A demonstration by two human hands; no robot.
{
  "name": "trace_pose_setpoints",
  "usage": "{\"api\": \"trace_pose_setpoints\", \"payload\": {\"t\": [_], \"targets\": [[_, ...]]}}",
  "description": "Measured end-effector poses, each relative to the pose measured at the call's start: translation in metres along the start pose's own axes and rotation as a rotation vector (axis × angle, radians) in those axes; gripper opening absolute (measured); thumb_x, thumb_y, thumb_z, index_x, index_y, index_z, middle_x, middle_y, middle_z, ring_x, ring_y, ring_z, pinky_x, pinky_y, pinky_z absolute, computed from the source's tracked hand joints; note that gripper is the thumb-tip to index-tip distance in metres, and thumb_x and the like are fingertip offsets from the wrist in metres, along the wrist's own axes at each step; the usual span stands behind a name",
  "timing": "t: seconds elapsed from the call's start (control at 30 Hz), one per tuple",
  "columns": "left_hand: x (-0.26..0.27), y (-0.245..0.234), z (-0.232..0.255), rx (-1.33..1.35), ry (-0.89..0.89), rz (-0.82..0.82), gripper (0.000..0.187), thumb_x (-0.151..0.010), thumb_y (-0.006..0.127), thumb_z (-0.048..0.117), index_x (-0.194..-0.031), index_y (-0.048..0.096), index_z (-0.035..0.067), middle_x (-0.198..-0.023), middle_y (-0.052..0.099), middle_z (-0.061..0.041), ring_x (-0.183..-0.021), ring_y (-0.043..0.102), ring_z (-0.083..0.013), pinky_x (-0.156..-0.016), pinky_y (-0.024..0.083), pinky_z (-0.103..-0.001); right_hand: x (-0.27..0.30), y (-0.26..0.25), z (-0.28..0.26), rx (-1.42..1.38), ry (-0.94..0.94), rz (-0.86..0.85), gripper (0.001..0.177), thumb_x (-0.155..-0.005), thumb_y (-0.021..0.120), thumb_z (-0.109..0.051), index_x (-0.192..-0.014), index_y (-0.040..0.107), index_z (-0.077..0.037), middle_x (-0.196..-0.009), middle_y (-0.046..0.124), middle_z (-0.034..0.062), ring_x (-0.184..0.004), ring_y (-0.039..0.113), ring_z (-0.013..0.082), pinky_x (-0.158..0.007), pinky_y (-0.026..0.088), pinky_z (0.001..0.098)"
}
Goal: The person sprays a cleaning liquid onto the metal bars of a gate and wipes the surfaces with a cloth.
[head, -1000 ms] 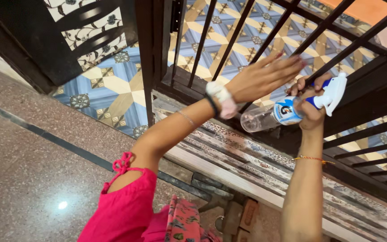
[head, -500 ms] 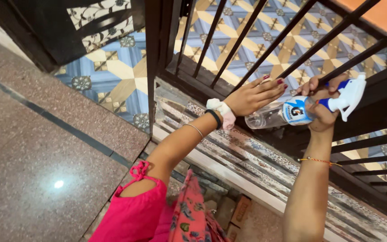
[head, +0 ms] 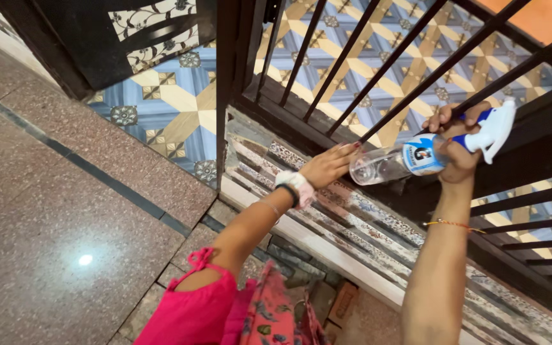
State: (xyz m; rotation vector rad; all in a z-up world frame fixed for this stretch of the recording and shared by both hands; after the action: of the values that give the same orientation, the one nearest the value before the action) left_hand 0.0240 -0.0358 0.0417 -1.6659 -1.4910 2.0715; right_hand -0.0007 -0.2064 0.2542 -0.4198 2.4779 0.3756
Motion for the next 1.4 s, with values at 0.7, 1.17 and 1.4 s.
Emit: {"api": "trace_pose_setpoints", "payload": {"t": [0.7, 1.17, 1.4], "targets": [[0.003, -0.055, 0.001, 0.092, -0.394, -0.081, 0.052, -0.094, 0.048, 0.006, -0.145, 0.049, -0.002, -0.152, 0.048, -0.018, -0.143, 0.044, -0.0316, -0.089, 0.056, -0.035, 0.0, -0.02, 0.02, -0.133, -0.043, -0.017, 0.045, -0.077, 0.051, 0.004, -0.113, 0.038, -0.016, -0.099, 0.046, 0.0089, -0.089, 0.05, 0.0211, -0.094, 0.046, 0.0362], [-0.009, -0.043, -0.019, 0.274, -0.292, -0.052, 0.064, -0.085, 0.055, -0.006, -0.148, 0.048, 0.006, -0.155, 0.048, -0.015, -0.15, 0.038, -0.0317, -0.125, 0.031, -0.037, 0.004, -0.027, 0.025, -0.188, -0.011, 0.009, 0.044, -0.08, 0.052, 0.005, -0.117, 0.04, -0.016, -0.101, 0.046, 0.0093, -0.091, 0.051, 0.021, -0.098, 0.045, 0.036], [-0.009, -0.05, -0.024, 0.404, -0.373, -0.047, 0.08, -0.08, 0.056, -0.015, -0.156, 0.042, 0.004, -0.153, 0.05, -0.017, -0.146, 0.044, -0.0323, -0.122, 0.036, -0.036, 0.0, -0.027, 0.024, -0.165, -0.026, -0.004, 0.044, -0.079, 0.053, 0.004, -0.115, 0.04, -0.017, -0.101, 0.047, 0.0089, -0.092, 0.051, 0.0212, -0.097, 0.045, 0.0375]]}}
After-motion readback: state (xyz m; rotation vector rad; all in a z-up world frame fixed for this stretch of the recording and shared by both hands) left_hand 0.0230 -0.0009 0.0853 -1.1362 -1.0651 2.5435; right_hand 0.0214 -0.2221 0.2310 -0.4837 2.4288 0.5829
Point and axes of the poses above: each hand's wrist, its own x-axis away from the middle knuckle, its own y-axis out of the palm, z = x × y, the point moved 6 cm from there along -x, towards the middle knuckle
